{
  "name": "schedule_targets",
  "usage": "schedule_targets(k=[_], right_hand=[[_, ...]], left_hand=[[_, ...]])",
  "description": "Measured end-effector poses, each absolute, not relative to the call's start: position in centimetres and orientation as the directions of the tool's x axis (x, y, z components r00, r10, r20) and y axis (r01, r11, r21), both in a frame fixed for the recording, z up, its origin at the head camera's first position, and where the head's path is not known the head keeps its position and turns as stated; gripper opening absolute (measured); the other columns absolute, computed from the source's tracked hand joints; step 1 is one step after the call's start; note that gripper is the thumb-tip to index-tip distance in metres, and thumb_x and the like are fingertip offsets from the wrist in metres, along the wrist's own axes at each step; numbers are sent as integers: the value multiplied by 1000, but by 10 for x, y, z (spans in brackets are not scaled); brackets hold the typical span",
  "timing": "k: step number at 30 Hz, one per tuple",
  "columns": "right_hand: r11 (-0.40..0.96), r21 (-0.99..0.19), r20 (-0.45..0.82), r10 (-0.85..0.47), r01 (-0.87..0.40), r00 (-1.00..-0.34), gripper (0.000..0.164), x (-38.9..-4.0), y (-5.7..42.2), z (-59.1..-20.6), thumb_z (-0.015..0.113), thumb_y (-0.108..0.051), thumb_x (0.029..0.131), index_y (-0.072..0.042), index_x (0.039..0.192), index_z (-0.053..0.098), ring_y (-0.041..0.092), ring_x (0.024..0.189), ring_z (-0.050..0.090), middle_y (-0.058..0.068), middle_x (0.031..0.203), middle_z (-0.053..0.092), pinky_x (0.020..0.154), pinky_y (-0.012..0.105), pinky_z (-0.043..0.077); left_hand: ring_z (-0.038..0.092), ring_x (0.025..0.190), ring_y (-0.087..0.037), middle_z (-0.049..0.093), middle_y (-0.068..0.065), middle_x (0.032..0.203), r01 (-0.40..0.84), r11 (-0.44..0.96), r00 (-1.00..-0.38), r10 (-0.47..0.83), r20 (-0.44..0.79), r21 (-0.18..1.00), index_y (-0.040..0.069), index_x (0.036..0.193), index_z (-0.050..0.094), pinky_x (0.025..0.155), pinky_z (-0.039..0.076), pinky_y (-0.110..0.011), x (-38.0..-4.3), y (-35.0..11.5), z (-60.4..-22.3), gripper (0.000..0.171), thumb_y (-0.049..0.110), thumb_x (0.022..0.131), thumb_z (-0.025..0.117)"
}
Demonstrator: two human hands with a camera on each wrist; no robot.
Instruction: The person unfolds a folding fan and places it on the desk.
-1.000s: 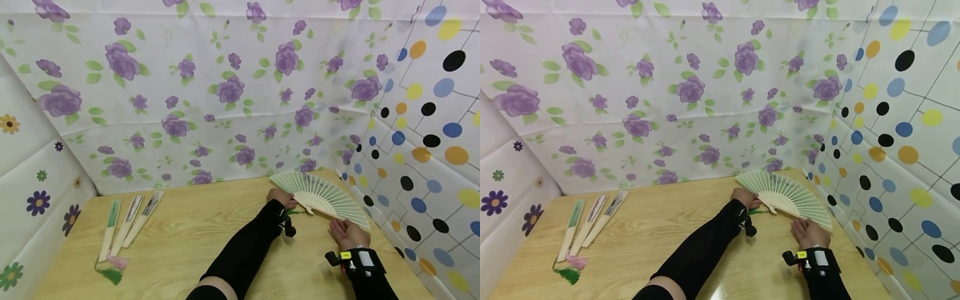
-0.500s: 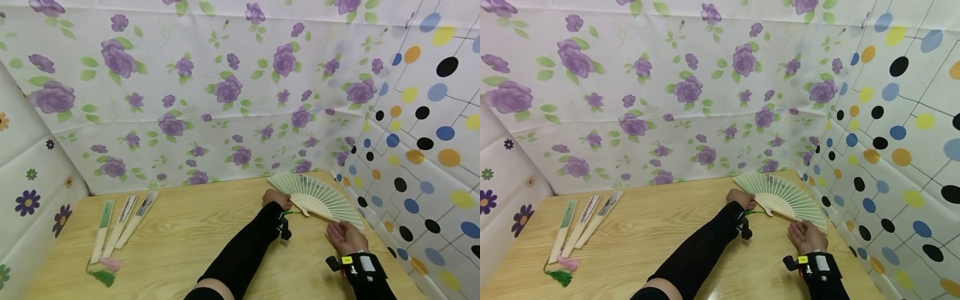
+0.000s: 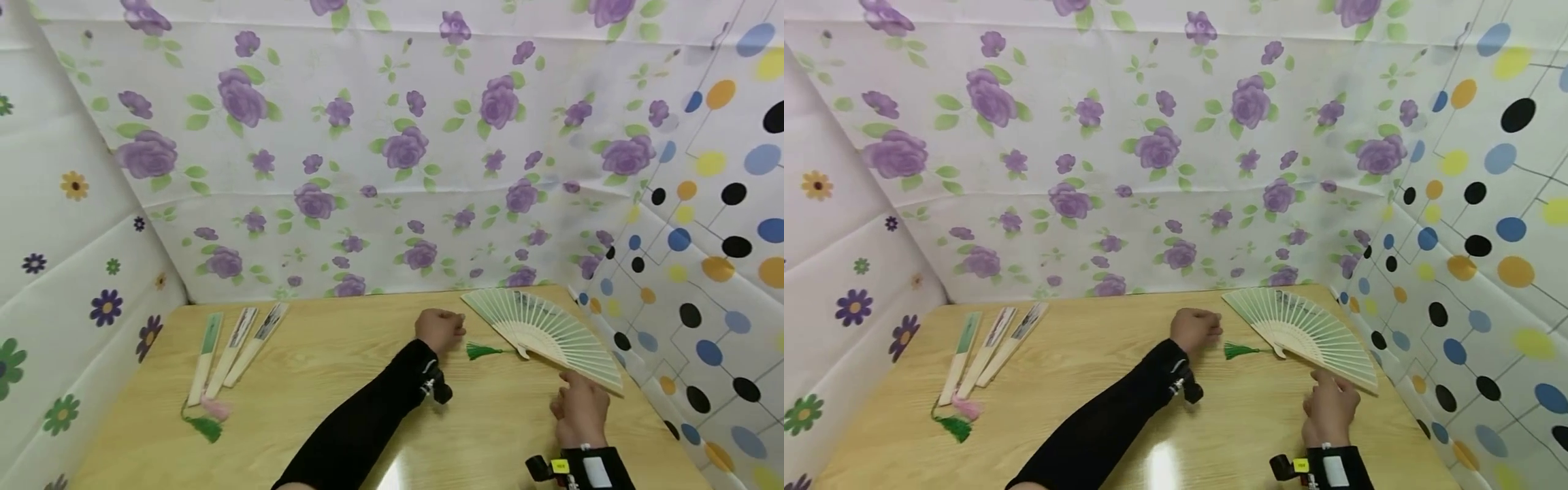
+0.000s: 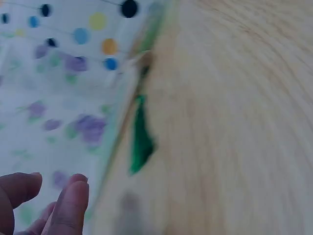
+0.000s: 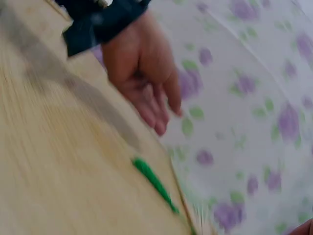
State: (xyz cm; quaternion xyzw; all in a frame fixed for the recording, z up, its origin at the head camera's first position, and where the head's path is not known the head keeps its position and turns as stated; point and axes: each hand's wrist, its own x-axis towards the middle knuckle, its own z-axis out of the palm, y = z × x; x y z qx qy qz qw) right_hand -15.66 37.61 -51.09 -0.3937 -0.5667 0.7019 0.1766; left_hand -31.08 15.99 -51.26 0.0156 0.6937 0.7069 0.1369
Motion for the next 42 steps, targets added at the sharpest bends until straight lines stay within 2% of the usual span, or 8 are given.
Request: schedule_targets(k=[3, 7, 14, 21, 27, 33, 38, 42], right_hand=[[-243, -966, -237, 697, 88, -676, 26, -172, 340, -498, 63, -14, 108, -14, 130, 49, 5, 89, 51, -6, 110, 50, 65, 18, 52], [-80, -995, -89, 578, 52, -811, 56, -194, 288, -485, 60, -16, 113, -7, 163, 37, 9, 114, 50, 2, 144, 47, 84, 17, 51], [198, -980, -6, 139, 34, -990, 62, -216, 193, -493, 58, -16, 118, -15, 177, 37, 35, 144, 60, 20, 185, 27, 101, 40, 60], [345, -938, 2, -105, -39, -994, 60, -212, 126, -522, 67, -16, 114, -4, 170, 50, 56, 146, 59, 34, 182, 27, 114, 61, 65], [374, -927, -26, -143, -29, -989, 55, -207, 104, -533, 63, -19, 114, -3, 167, 55, 60, 155, 51, 31, 182, 31, 119, 66, 60], [365, -929, 27, -109, -66, -994, 49, -206, 102, -538, 60, -18, 116, -3, 162, 60, 56, 152, 55, 31, 174, 45, 122, 65, 57], [358, -931, 52, -54, -67, -997, 43, -209, 101, -540, 63, -18, 115, -2, 156, 66, 45, 136, 65, 28, 161, 59, 107, 52, 63], [311, -950, 26, -20, -31, -999, 39, -211, 103, -539, 64, -15, 114, -2, 151, 70, 37, 130, 67, 25, 154, 65, 102, 44, 62]], left_hand=[[82, 115, -39, 83, -25, 125, 8, 73, -988, 156, -4, 997, -1, 135, 78, 96, 73, -40, -307, 107, -489, 29, 18, 113, 73], [77, 126, -39, 82, -20, 133, 174, 310, -985, 47, 168, 935, 6, 143, 77, 106, 68, -47, -305, 32, -468, 34, 23, 115, 68], [67, 136, -55, 64, -34, 157, 25, 658, -989, -93, 114, 753, -5, 159, 60, 112, 60, -66, -298, -93, -488, 57, 29, 114, 65], [34, 161, -71, 49, -43, 166, -21, 840, -985, -110, 131, 543, -18, 156, 55, 128, 44, -82, -279, -150, -538, 72, 31, 107, 74], [35, 162, -69, 50, -43, 166, -66, 900, -993, -101, 59, 432, -24, 152, 55, 126, 45, -83, -259, -150, -513, 70, 26, 108, 75], [43, 159, -67, 60, -41, 157, -31, 928, -989, -83, 125, 370, -18, 120, 78, 126, 49, -80, -267, -152, -510, 42, 21, 106, 76], [77, 113, -50, 80, -28, 106, 38, 925, -961, -71, 268, 378, -3, 85, 81, 102, 68, -65, -282, -159, -536, 17, 8, 97, 85], [61, 58, -27, 60, -9, 62, 92, 926, -929, -52, 367, 365, 14, 58, 59, 52, 52, -42, -302, -166, -572, 46, -2, 96, 79]])
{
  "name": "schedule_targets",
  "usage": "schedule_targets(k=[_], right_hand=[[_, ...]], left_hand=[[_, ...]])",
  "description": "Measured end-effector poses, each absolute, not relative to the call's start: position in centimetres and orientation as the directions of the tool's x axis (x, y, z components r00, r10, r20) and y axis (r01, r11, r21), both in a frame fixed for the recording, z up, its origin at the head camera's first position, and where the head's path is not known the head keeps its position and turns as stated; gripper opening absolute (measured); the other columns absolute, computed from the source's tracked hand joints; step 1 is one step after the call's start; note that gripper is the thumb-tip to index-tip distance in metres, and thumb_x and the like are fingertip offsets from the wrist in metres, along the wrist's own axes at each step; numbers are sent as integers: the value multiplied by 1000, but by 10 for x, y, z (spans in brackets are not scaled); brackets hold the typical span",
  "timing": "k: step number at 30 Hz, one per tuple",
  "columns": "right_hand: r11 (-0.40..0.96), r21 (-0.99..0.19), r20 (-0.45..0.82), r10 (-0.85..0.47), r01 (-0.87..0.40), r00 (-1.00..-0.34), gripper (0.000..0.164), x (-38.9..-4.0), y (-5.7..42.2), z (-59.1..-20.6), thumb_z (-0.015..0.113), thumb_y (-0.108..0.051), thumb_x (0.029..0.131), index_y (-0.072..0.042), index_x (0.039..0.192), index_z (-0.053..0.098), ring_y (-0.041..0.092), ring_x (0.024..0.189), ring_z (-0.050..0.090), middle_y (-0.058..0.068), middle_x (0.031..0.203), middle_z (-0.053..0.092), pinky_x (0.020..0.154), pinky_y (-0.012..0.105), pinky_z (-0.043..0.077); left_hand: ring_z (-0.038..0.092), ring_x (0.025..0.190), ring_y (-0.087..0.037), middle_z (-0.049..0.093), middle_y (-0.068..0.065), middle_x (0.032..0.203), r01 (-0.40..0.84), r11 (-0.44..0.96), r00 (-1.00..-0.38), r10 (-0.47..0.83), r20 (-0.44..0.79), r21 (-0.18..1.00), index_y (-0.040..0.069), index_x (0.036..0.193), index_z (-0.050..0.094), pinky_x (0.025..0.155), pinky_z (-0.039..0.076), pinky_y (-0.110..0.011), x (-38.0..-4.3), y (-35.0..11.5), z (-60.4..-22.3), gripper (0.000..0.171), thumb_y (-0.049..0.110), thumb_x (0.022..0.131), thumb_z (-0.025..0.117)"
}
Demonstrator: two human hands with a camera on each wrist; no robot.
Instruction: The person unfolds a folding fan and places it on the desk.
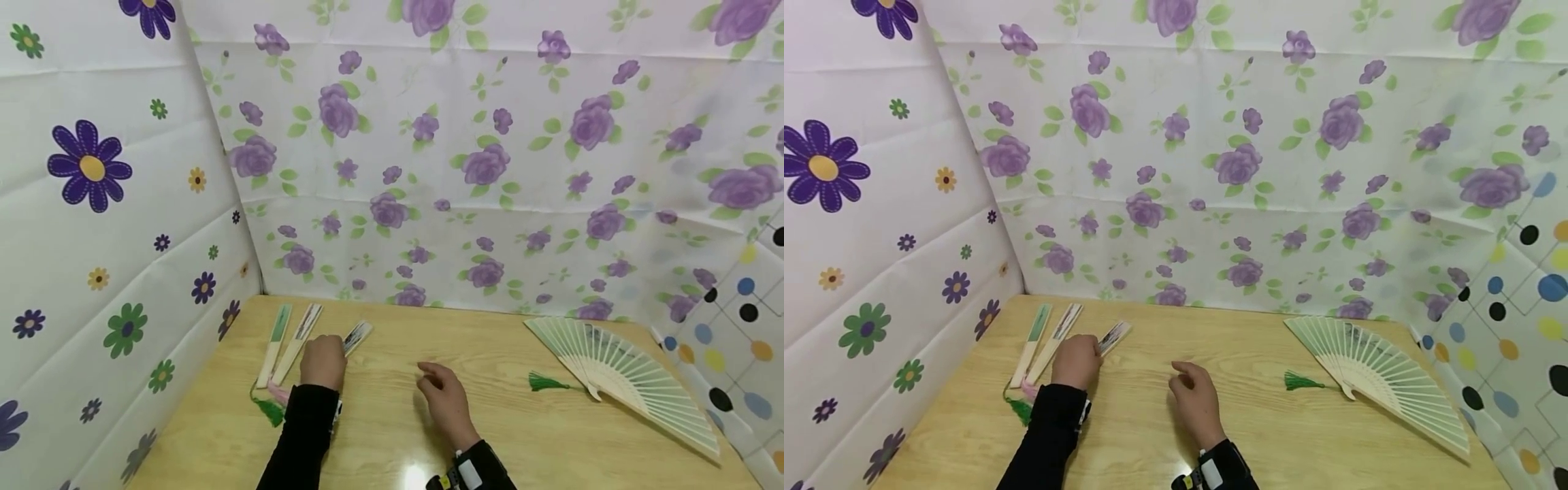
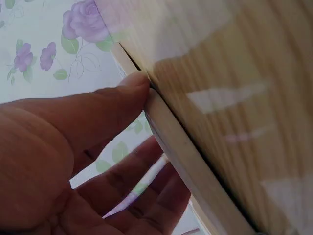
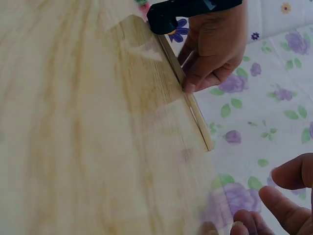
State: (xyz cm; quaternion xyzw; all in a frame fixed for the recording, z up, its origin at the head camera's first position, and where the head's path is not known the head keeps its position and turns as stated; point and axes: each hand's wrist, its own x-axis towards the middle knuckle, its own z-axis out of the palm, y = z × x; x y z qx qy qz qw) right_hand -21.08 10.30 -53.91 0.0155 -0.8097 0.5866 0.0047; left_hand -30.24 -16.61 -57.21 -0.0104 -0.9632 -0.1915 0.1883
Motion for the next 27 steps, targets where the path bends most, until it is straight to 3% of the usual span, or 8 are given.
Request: schedule_targets(k=[3, 5, 7, 13, 18, 22, 24, 27], right_hand=[[282, -959, 5, -8, -7, -1000, 37, -211, 105, -540, 64, -14, 115, -2, 149, 71, 36, 130, 69, 23, 152, 67, 103, 44, 63], [273, -962, 8, -10, -10, -1000, 35, -211, 106, -541, 63, -14, 116, 0, 148, 71, 37, 129, 71, 24, 150, 69, 103, 45, 65], [261, -965, 5, -8, -7, -1000, 35, -212, 107, -541, 63, -14, 116, 0, 146, 71, 36, 128, 72, 24, 149, 70, 102, 42, 65], [174, -984, -41, -33, 34, -999, 37, -218, 115, -532, 61, -14, 115, 3, 147, 69, 29, 120, 73, 25, 146, 71, 91, 34, 65], [131, -990, -49, -34, 44, -998, 44, -224, 128, -512, 60, -22, 120, 2, 157, 62, 35, 126, 73, 28, 151, 68, 100, 47, 69], [92, -995, -36, 15, 37, -999, 51, -230, 143, -495, 60, -31, 121, -1, 163, 58, 35, 128, 72, 27, 157, 64, 103, 50, 69], [81, -996, -39, 30, 41, -999, 49, -233, 148, -491, 60, -33, 121, -2, 159, 62, 29, 121, 73, 24, 151, 68, 97, 45, 70], [56, -997, -56, 12, 57, -998, 41, -235, 153, -490, 62, -36, 121, 1, 134, 74, 21, 109, 75, 16, 128, 74, 89, 40, 72]], left_hand=[[57, 56, -24, 57, -8, 62, 78, 900, -954, -58, 295, 428, 10, 71, 61, 50, 43, -36, -308, -167, -583, 35, -5, 98, 77], [60, 60, -25, 62, -10, 70, 30, 875, -976, -78, 203, 484, 3, 89, 68, 52, 47, -37, -309, -167, -585, 19, 2, 97, 85], [63, 64, -25, 66, -10, 75, -11, 849, -990, -85, 117, 528, -1, 102, 70, 55, 51, -38, -306, -165, -580, 26, 9, 93, 92], [65, 71, -23, 74, -10, 84, 26, 747, -996, -36, 79, 664, 3, 99, 79, 65, 56, -39, -283, -143, -538, 17, 16, 99, 89], [62, 82, -19, 77, -16, 101, 81, 441, -991, 134, 23, 894, 0, 116, 79, 75, 53, -36, -265, -101, -495, 19, 16, 107, 82], [69, 96, -16, 78, -18, 120, -24, 177, -942, 326, -81, 984, -2, 133, 75, 87, 65, -39, -260, -66, -486, 29, 18, 112, 76], [73, 103, -15, 78, -17, 126, -71, 130, -923, 367, -114, 989, -1, 137, 75, 95, 69, -41, -257, -52, -486, 32, 19, 112, 76], [76, 97, -13, 82, -13, 120, -101, 96, -919, 373, -130, 990, -1, 134, 78, 90, 71, -38, -256, -38, -489, 30, 16, 110, 79]])
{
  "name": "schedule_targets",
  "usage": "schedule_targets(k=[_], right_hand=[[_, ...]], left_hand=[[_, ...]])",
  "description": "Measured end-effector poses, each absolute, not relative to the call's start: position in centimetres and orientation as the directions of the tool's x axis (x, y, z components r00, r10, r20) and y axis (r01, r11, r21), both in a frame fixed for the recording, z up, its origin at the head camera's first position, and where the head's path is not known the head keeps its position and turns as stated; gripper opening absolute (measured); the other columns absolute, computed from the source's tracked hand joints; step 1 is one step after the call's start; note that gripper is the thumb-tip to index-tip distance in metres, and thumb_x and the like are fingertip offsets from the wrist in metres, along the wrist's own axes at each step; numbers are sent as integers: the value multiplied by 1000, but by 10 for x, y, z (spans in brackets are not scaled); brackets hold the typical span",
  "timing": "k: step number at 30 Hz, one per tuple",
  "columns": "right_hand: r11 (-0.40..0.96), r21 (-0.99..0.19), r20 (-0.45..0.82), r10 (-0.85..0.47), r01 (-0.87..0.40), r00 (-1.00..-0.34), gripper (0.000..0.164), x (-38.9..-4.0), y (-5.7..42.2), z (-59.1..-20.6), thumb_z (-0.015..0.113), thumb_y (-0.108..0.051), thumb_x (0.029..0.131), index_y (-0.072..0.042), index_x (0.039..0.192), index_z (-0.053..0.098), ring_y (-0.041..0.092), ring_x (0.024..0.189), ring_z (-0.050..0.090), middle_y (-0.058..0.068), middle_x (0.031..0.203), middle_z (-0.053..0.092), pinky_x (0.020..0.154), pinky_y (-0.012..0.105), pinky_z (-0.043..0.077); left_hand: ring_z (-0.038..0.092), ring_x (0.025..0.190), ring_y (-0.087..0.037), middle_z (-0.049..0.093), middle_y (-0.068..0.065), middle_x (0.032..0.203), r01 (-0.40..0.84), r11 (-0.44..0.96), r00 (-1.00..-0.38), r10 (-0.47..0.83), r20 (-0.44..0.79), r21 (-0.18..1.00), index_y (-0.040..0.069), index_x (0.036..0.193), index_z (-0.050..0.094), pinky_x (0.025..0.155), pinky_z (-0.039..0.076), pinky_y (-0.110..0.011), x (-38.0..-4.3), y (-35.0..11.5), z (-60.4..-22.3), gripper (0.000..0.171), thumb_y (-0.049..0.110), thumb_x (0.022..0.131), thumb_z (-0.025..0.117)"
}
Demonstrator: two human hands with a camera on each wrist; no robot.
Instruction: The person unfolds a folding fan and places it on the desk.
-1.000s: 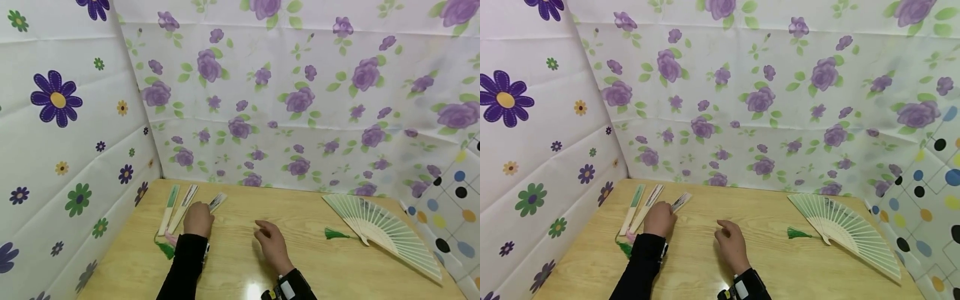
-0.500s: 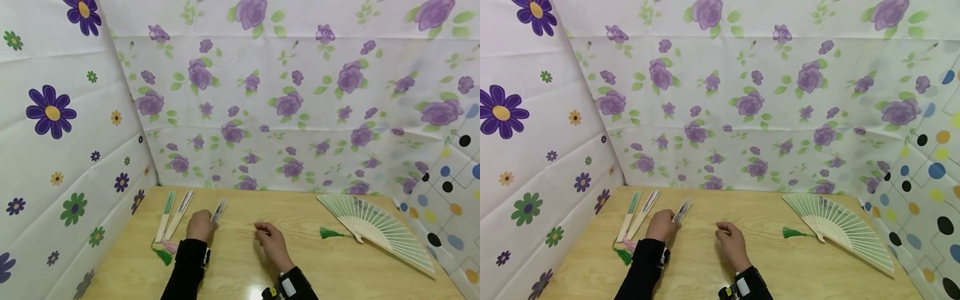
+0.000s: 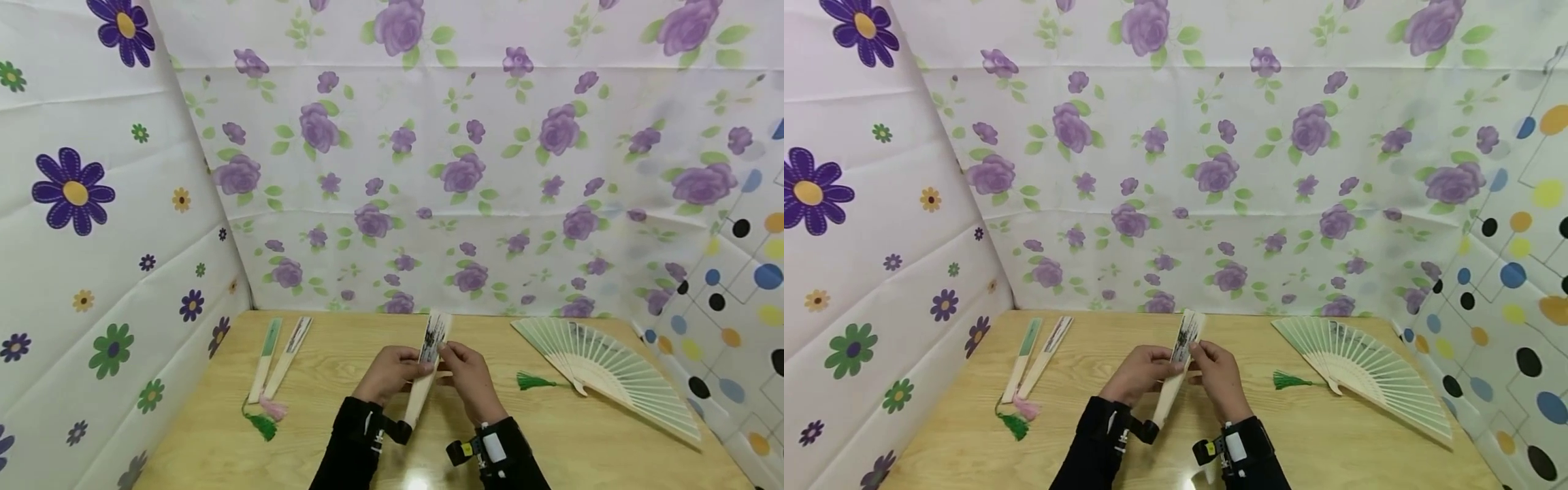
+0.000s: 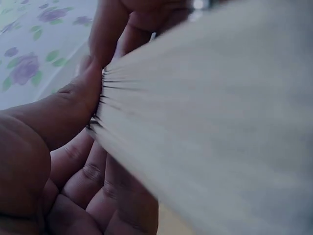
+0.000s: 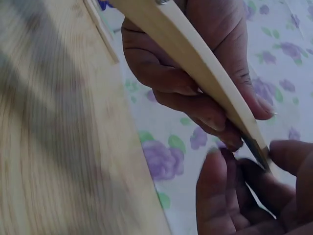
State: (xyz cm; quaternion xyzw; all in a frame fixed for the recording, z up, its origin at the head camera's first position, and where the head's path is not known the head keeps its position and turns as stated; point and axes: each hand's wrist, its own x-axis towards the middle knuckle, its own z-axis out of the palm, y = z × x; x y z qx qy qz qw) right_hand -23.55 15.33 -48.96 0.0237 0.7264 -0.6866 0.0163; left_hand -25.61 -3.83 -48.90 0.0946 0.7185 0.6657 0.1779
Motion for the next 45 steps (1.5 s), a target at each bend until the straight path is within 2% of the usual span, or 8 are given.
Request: schedule_targets(k=[2, 4, 12, 18, 25, 32, 36, 45], right_hand=[[50, -996, -73, -7, 73, -997, 40, -236, 154, -493, 63, -37, 120, 0, 117, 75, 18, 103, 74, 10, 111, 73, 86, 37, 72], [52, -996, -76, -16, 75, -997, 41, -235, 155, -497, 63, -37, 120, 1, 108, 74, 18, 100, 75, 8, 104, 72, 84, 36, 72], [46, -994, -97, 30, 98, -995, 35, -235, 161, -509, 66, -29, 119, 0, 131, 82, 17, 98, 77, 14, 118, 79, 83, 30, 73], [55, -993, -106, -18, 105, -994, 32, -239, 167, -507, 66, -23, 118, 2, 131, 82, 18, 103, 80, 15, 120, 82, 89, 33, 75], [74, -988, -133, -11, 132, -991, 31, -240, 171, -507, 67, -25, 118, 3, 120, 83, 17, 96, 81, 9, 106, 81, 84, 34, 75], [78, -986, -145, 22, 146, -989, 30, -238, 170, -510, 65, -25, 119, 1, 119, 80, 17, 89, 75, 7, 99, 74, 74, 32, 73], [49, -987, -151, 54, 153, -987, 29, -238, 168, -511, 66, -24, 119, 2, 119, 79, 16, 87, 75, 7, 98, 74, 71, 29, 72], [5, -990, -142, 126, 144, -982, 32, -240, 168, -507, 67, -25, 118, 5, 124, 78, 13, 87, 75, 5, 98, 70, 65, 26, 70]], left_hand=[[76, 91, -12, 83, -9, 110, -122, 83, -919, 366, -144, 989, -1, 130, 80, 85, 72, -36, -254, -34, -493, 27, 14, 108, 81], [77, 87, -12, 83, -6, 103, -127, 81, -915, 375, -148, 989, -2, 127, 81, 82, 72, -35, -253, -31, -495, 25, 12, 107, 82], [77, 83, -15, 80, -12, 98, -57, 168, -896, 426, -124, 984, 2, 119, 84, 83, 74, -47, -249, -26, -495, 15, 11, 108, 79], [74, 76, -13, 80, -9, 92, -58, 193, -906, 403, -133, 980, -1, 111, 83, 76, 75, -45, -256, -27, -492, 14, 11, 110, 77], [77, 79, -14, 77, -6, 92, -93, 176, -895, 417, -160, 980, -3, 109, 80, 82, 77, -49, -259, -26, -492, 13, 9, 111, 75], [80, 84, -16, 80, -13, 100, -117, 138, -889, 428, -165, 984, -5, 112, 77, 90, 76, -54, -257, -27, -495, 14, 8, 113, 72], [80, 85, -16, 80, -15, 104, -127, 131, -895, 413, -171, 983, -6, 114, 76, 89, 76, -52, -255, -27, -494, 16, 9, 113, 72], [81, 105, -21, 79, -21, 124, -166, 91, -912, 364, -188, 982, -7, 133, 74, 90, 76, -46, -256, -27, -491, 25, 9, 116, 67]])
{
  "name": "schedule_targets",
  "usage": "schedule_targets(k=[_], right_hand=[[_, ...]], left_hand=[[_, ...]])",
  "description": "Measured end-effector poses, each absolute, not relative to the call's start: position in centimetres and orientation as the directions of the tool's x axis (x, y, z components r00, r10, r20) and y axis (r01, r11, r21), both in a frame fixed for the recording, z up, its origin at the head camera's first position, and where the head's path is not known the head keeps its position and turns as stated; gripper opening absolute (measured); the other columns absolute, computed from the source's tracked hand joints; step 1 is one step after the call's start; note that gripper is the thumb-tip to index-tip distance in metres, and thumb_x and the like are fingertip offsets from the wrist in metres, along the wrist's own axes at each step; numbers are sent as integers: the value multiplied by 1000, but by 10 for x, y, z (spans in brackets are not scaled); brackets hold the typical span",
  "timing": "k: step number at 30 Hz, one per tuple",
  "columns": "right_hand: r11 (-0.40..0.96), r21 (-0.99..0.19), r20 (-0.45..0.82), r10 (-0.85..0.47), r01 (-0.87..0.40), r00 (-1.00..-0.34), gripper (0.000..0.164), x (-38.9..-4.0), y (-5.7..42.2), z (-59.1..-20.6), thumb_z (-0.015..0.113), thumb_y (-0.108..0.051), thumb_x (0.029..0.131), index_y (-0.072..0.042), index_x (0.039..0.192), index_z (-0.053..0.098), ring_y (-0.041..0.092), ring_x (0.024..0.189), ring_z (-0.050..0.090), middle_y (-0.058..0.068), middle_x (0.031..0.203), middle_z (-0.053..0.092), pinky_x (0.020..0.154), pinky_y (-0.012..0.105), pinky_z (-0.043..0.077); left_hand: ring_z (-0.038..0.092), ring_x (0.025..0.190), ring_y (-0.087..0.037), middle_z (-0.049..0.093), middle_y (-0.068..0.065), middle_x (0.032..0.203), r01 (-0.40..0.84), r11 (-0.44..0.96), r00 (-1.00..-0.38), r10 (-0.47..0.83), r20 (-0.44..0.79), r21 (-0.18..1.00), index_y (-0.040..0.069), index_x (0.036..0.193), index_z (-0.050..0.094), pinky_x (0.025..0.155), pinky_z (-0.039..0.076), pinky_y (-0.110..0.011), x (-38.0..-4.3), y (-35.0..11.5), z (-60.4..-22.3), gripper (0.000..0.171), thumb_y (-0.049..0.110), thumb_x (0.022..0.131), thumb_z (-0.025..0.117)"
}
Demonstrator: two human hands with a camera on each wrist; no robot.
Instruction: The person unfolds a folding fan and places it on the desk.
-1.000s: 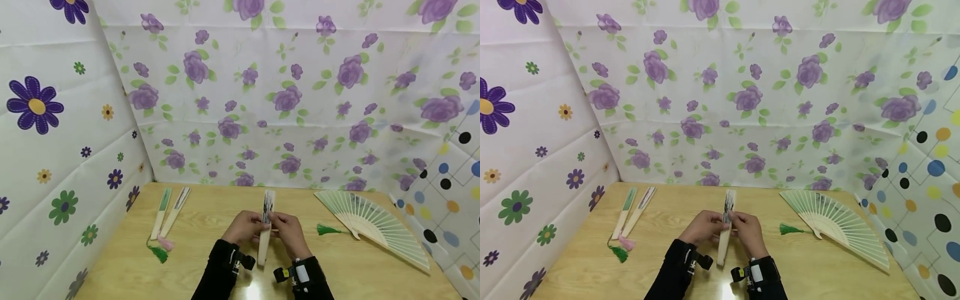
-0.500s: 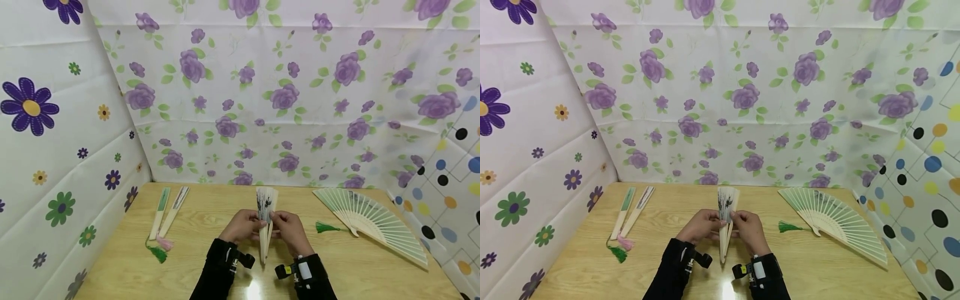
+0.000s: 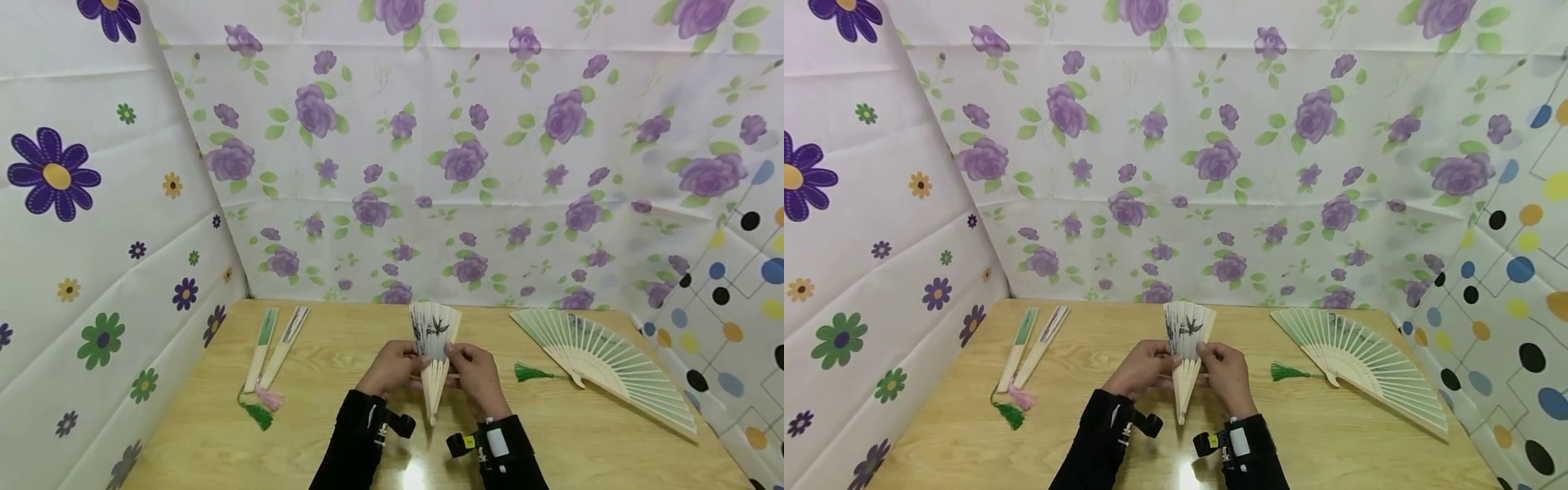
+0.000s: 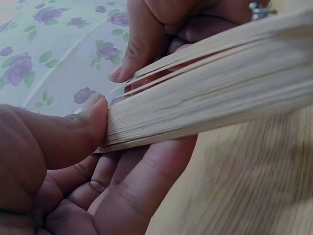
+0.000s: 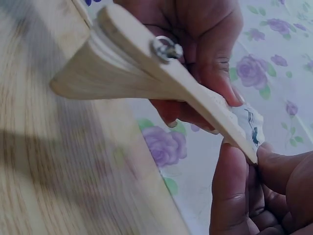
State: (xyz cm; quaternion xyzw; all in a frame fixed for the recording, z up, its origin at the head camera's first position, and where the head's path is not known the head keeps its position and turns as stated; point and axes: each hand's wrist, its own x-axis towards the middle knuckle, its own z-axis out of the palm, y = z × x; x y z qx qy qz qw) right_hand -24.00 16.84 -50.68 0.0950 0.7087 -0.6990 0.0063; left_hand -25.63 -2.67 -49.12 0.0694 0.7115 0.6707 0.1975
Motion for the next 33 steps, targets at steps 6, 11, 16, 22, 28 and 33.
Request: schedule_targets(k=[6, 11, 16, 22, 28, 33], right_hand=[[-4, -988, -153, 120, 153, -981, 31, -240, 168, -505, 66, -24, 119, 5, 124, 78, 14, 87, 75, 5, 99, 70, 66, 26, 70], [-16, -990, -143, 144, 142, -979, 31, -241, 168, -504, 65, -22, 120, 6, 122, 78, 14, 86, 75, 5, 98, 71, 65, 25, 71], [-10, -991, -131, 168, 131, -977, 32, -241, 167, -503, 66, -23, 119, 6, 122, 78, 13, 86, 74, 5, 99, 71, 65, 24, 70], [-23, -992, -123, 184, 121, -975, 32, -239, 168, -503, 67, -21, 118, 10, 123, 77, 13, 84, 72, 6, 95, 68, 62, 25, 70], [-43, -991, -137, 222, 130, -965, 33, -240, 170, -504, 67, -24, 118, 7, 120, 77, 13, 84, 70, 4, 94, 66, 65, 28, 72], [-35, -991, -136, 224, 132, -965, 32, -239, 171, -502, 68, -24, 118, 7, 118, 77, 13, 85, 71, 5, 96, 67, 66, 27, 72]], left_hand=[[81, 104, -20, 79, -20, 123, -170, 92, -917, 351, -191, 981, -7, 132, 74, 89, 76, -46, -257, -26, -491, 25, 9, 115, 68], [81, 97, -18, 79, -17, 116, -164, 82, -926, 331, -182, 983, -7, 132, 74, 86, 76, -43, -257, -26, -489, 24, 8, 115, 67], [80, 94, -18, 78, -14, 112, -177, 59, -927, 325, -187, 982, -7, 133, 74, 85, 76, -42, -256, -27, -487, 23, 8, 116, 66], [80, 92, -16, 78, -12, 109, -182, 49, -929, 318, -188, 982, -4, 135, 75, 85, 76, -41, -256, -27, -487, 25, 9, 116, 67], [80, 93, -15, 78, -17, 114, -174, 22, -935, 309, -172, 985, -7, 139, 71, 95, 75, -50, -257, -31, -488, 28, 9, 117, 63], [80, 92, -15, 78, -17, 114, -168, 17, -935, 313, -165, 986, -8, 141, 70, 95, 75, -51, -257, -32, -487, 30, 9, 117, 63]])
